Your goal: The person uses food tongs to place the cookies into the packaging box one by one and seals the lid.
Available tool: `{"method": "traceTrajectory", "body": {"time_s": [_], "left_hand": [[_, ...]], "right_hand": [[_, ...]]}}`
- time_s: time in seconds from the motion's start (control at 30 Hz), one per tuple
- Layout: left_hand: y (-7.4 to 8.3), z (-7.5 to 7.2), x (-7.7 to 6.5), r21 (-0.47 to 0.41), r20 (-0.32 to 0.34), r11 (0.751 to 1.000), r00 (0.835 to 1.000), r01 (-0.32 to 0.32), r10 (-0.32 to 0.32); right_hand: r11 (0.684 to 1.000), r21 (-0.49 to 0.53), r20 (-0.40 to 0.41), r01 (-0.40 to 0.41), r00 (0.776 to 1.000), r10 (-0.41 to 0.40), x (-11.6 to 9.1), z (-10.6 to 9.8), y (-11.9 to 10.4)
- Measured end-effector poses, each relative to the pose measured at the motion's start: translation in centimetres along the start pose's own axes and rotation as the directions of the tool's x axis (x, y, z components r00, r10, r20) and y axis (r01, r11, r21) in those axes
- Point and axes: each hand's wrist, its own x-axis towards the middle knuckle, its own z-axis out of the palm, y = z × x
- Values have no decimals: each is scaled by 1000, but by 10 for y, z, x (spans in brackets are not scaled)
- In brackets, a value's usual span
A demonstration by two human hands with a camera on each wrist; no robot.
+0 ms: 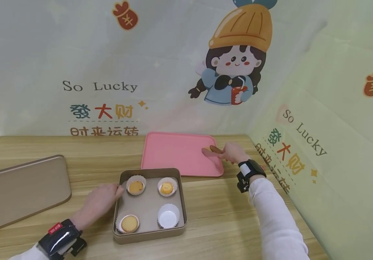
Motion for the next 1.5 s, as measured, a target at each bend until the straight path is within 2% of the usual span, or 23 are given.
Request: {"method": "traceTrajectory", "body": {"time_s": [0.27, 0.37, 0.57, 0.67, 0.7, 0.77, 0.9, 1.0, 1.1, 1.23, 1.37, 1.43, 1.5], "left_hand": [[1, 0, 0, 4, 10, 1000, 1000, 6, -6], [1, 0, 0, 5, 10, 1000, 1000, 8, -8], [1, -1, 1, 8, 3, 1000, 1000, 6, -6], [1, -1, 2, 6, 5, 1000, 1000, 16, -16], [1, -1, 1, 6, 6, 1000, 1000, 20, -20], [1, 0, 1, 6, 5, 1000, 1000, 24, -24], [1, -1, 0, 11, 1, 1000, 1000, 19, -19], [1, -1, -1, 18, 8, 1000, 1000, 10, -10], [1, -1, 0, 17, 18, 1000, 1000, 14, -14], [1, -1, 1, 10, 20, 1000, 999, 29, -29], [1, -1, 1, 10, 13, 999, 999, 31, -31], [0, 0, 1, 14, 9, 1000, 1000, 27, -27], [0, 0, 1, 19, 4, 1000, 1000, 18, -19]], "right_hand": [[999, -32, -36, 13, 999, -14, -3, 2, -4], [998, -22, -50, 54, 997, -55, -6, -1, -11], [991, -30, -97, 130, 987, -132, -17, -12, -39], [978, -69, -138, 197, 969, -205, -26, -16, -57], [969, -92, -151, 231, 958, -243, -30, -17, -62], [936, -154, -177, 316, 923, -341, -40, -19, -74], [821, -296, -217, 488, 803, -555, -61, -19, -94], [737, -365, -209, 569, 721, -661, -77, -19, -107], [693, -375, -161, 616, 692, -703, -93, -19, -118], [657, -356, -74, 665, 681, -729, -108, -19, -126], [613, -348, 13, 710, 657, -754, -118, -14, -129], [602, -339, 59, 723, 655, -754, -122, -11, -130], [600, -336, 110, 726, 663, -741, -126, -8, -132]]}}
